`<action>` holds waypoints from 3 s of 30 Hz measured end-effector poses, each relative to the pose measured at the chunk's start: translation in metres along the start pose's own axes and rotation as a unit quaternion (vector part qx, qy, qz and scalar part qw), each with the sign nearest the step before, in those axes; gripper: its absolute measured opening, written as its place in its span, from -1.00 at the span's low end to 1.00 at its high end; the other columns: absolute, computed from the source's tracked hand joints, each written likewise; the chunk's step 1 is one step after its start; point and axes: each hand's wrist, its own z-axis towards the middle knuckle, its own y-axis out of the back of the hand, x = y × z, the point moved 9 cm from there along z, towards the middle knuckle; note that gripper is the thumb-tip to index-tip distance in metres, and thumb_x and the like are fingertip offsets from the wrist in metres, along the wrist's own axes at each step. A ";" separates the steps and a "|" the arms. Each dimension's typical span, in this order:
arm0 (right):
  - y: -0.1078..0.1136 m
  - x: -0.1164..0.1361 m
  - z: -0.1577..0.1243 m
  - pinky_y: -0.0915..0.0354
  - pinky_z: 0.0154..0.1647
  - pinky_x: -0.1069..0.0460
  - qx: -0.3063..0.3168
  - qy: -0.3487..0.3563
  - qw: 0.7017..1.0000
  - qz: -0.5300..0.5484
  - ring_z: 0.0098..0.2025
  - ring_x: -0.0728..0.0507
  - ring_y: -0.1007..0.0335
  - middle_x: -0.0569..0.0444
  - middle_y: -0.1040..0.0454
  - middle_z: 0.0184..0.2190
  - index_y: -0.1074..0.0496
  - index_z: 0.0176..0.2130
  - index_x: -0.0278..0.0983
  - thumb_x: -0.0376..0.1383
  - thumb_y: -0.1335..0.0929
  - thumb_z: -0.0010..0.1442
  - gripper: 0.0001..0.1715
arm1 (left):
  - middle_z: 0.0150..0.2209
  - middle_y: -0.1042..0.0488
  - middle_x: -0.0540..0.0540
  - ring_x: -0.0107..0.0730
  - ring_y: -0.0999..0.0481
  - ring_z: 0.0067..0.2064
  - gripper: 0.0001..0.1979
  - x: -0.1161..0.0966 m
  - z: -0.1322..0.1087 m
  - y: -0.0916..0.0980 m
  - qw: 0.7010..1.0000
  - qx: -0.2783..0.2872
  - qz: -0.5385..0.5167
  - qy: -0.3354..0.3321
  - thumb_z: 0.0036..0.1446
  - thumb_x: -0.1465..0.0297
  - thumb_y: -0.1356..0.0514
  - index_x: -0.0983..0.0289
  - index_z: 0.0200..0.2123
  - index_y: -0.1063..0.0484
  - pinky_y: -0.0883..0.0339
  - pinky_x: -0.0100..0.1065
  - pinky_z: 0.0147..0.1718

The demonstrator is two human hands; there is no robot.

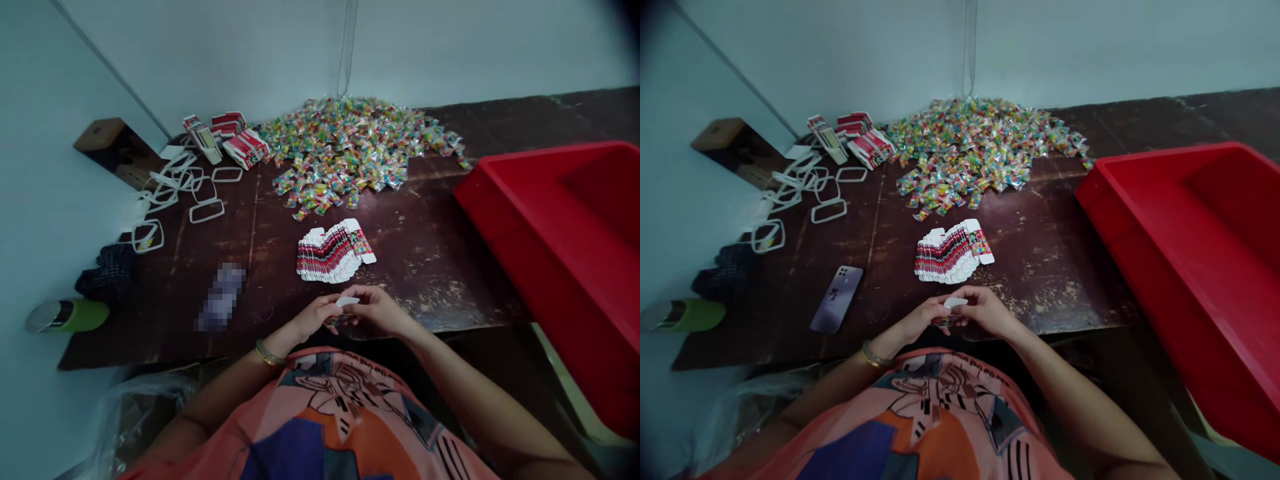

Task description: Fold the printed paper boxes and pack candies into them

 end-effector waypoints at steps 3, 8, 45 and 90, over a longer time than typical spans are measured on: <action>-0.004 0.040 -0.005 -0.33 -0.07 -0.04 0.021 0.138 0.973 -0.184 -0.14 -0.13 -0.41 -0.02 -0.48 -0.17 -0.55 -0.23 -0.23 -0.21 -0.36 0.17 -0.79 | -0.31 -0.51 0.13 -0.37 -0.43 -0.32 -0.64 -0.004 0.005 0.007 0.999 -0.037 -0.010 0.002 -0.04 0.37 -0.09 0.34 -0.16 -0.49 -0.32 -0.46 -0.46; 0.009 0.055 -0.005 -0.35 -0.13 -0.02 -0.018 0.156 0.971 -0.181 -0.16 -0.12 -0.42 -0.02 -0.48 -0.15 -0.55 -0.12 -0.19 -0.18 -0.33 0.22 -0.72 | -0.23 -0.50 0.16 -0.28 -0.45 -0.23 -0.60 -0.014 0.011 0.002 0.996 -0.001 -0.075 -0.047 0.03 0.31 -0.11 0.33 -0.07 -0.45 -0.37 -0.35 -0.37; 0.022 -0.003 0.011 -0.11 -0.59 0.15 0.038 -0.033 0.998 -0.044 -0.61 0.07 -0.14 0.13 -0.39 -0.55 -0.51 -0.30 -0.35 -0.01 -0.32 0.18 -0.55 | -0.18 -0.48 0.24 -0.27 -0.49 -0.29 -0.48 0.020 0.001 -0.011 0.988 0.020 -0.151 0.019 0.11 0.09 -0.16 0.37 0.00 -0.37 -0.35 -0.36 -0.49; -0.040 0.048 0.008 -0.34 0.06 -0.16 0.086 0.119 0.934 -0.325 0.00 -0.26 -0.42 -0.07 -0.49 -0.03 -0.48 -0.03 -0.14 -0.11 -0.28 0.24 -0.64 | -0.06 -0.48 0.33 -0.07 -0.50 -0.10 -0.29 -0.040 -0.126 0.122 0.892 -0.218 -0.355 -0.173 0.09 -0.07 0.02 0.40 0.05 -0.34 -0.36 -0.14 -0.16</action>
